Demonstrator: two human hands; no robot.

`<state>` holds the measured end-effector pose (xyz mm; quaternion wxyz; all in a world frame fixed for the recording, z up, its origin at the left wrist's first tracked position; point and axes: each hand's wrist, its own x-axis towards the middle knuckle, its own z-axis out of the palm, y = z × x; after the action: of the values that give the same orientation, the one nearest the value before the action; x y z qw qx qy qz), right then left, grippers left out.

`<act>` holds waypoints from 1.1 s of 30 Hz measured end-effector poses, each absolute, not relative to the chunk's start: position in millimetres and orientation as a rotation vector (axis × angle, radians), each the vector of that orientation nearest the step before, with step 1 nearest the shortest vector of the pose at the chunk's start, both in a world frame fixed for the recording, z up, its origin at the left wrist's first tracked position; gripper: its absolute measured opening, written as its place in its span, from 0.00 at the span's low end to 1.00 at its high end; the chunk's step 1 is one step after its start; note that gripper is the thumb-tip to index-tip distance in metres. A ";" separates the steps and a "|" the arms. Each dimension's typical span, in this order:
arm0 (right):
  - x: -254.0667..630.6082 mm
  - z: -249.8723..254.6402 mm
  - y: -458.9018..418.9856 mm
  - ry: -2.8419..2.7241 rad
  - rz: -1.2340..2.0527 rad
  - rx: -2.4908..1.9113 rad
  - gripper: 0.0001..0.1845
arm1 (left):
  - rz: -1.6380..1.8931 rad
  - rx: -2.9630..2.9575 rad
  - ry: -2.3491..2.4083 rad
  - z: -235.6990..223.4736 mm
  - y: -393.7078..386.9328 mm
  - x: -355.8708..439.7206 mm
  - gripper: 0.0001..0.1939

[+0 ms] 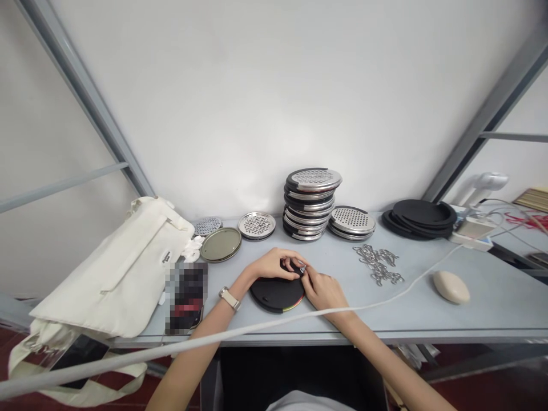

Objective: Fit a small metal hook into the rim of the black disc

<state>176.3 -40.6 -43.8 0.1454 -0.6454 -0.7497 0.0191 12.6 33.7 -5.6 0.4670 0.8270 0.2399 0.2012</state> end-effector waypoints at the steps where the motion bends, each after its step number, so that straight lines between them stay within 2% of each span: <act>1: 176.4 -44.0 -40.6 -2.161 0.050 -1.857 0.17 | 0.492 2.030 0.590 -5.0 33.4 12.7 0.22; 33: 180.6 -42.7 -38.5 -2.179 0.104 -1.811 0.18 | 0.445 2.072 0.566 -6.8 35.8 12.3 0.23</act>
<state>180.6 -38.5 -42.7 0.1528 -0.6312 -0.7595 0.0364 12.3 35.8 -6.8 0.4563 0.8405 0.2296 0.1805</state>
